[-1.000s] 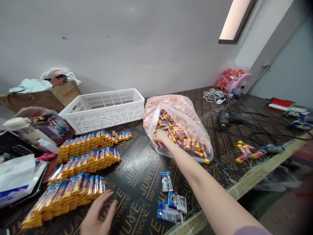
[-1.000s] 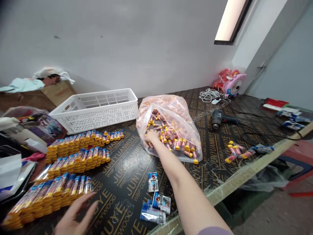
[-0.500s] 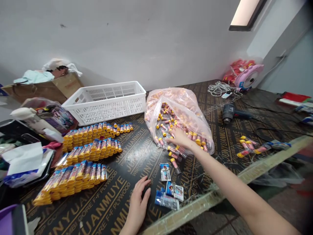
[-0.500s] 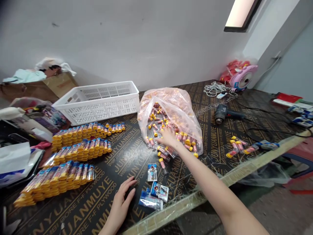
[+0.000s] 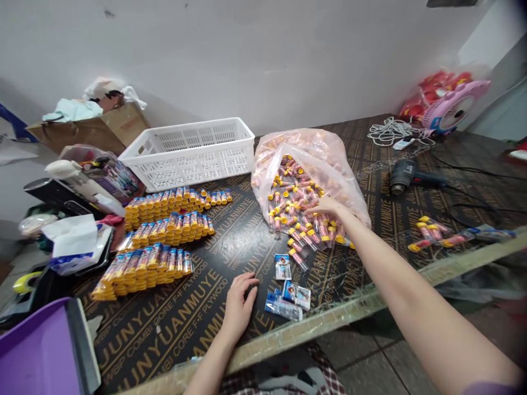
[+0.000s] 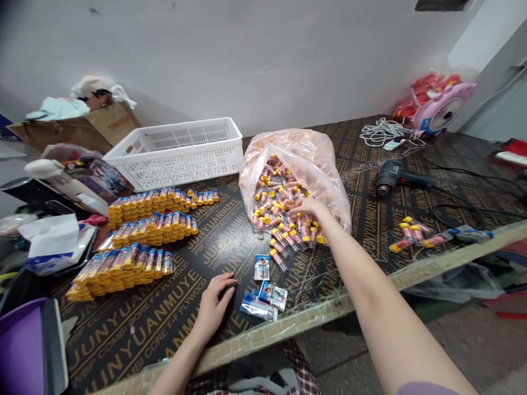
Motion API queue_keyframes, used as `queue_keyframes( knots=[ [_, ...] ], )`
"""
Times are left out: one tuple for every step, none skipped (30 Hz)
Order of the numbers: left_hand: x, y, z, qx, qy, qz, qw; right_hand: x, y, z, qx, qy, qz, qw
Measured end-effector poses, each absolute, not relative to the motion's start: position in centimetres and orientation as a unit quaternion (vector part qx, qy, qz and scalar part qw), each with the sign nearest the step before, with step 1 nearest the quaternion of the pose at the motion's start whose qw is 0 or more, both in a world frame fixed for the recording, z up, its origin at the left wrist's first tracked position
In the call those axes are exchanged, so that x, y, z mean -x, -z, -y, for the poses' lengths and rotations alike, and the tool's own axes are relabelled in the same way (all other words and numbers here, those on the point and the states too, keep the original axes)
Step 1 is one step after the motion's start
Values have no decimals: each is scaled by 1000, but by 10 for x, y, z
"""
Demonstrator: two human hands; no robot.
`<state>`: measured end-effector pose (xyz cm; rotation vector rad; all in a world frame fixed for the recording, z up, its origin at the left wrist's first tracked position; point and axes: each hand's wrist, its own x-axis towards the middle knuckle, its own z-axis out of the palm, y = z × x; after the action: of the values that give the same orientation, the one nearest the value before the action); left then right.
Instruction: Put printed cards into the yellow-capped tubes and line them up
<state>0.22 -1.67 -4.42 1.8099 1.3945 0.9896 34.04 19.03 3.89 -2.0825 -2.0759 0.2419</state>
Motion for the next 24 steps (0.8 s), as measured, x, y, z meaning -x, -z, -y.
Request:
queue_keyframes(
  knots=[
    [-2,44,17,-693,-373,-527,320,-340,-37,-185,702,-100,702,64],
    [-2,45,17,-697,-370,-525,321,-339,-35,-180,700,-116,704,35],
    [-1,45,17,-699,-367,-523,322,-338,-33,-173,697,-126,706,14],
    [-1,45,17,-701,-365,-521,323,-336,-32,-166,695,-129,707,1],
    [-1,45,16,-702,-364,-520,323,-335,-32,-158,693,-128,709,-6],
    [0,45,16,-703,-365,-518,323,-333,-32,-150,692,-122,711,-7],
    [0,44,16,-704,-366,-516,323,-330,-32,-141,691,-114,714,-4],
    [0,43,16,-704,-366,-514,324,-328,-33,-133,688,-104,718,3],
    [0,41,17,-705,-367,-514,324,-324,-34,-125,685,-92,723,13],
    [-1,39,19,-705,-365,-516,321,-320,-35,-117,680,-80,728,24],
    [-3,36,21,-705,-357,-526,313,-314,-36,-109,674,-68,735,37],
    [-6,33,25,-704,-343,-545,300,-307,-36,-101,666,-57,742,50],
    [-10,30,29,-701,-322,-570,283,-298,-36,-93,656,-50,751,61],
    [-14,27,33,-697,-295,-598,265,-288,-34,-86,644,-47,761,68],
    [-20,24,37,-692,-267,-623,248,-277,-31,-78,629,-49,772,70],
    [-25,22,41,-690,-239,-642,234,-265,-28,-71,614,-56,785,66],
    [-30,21,43,-690,-216,-653,225,-254,-24,-65,600,-63,795,58],
    [-35,20,45,-692,-199,-658,222,-245,-21,-60,590,-69,803,50],
    [-39,20,45,-695,-185,-658,223,-237,-17,-56,584,-72,808,42],
    [-42,20,44,-697,-176,-657,227,-231,-15,-52,582,-72,809,36],
    [-44,20,43,-699,-172,-654,234,-227,-13,-50,582,-70,809,30],
    [-45,20,42,-700,-172,-650,241,-224,-13,-49,584,-68,808,24],
    [-46,20,41,-702,-174,-645,246,-223,-13,-48,586,-66,808,17],
    [-46,19,40,-704,-177,-641,249,-222,-13,-47,587,-64,807,10]
  ],
)
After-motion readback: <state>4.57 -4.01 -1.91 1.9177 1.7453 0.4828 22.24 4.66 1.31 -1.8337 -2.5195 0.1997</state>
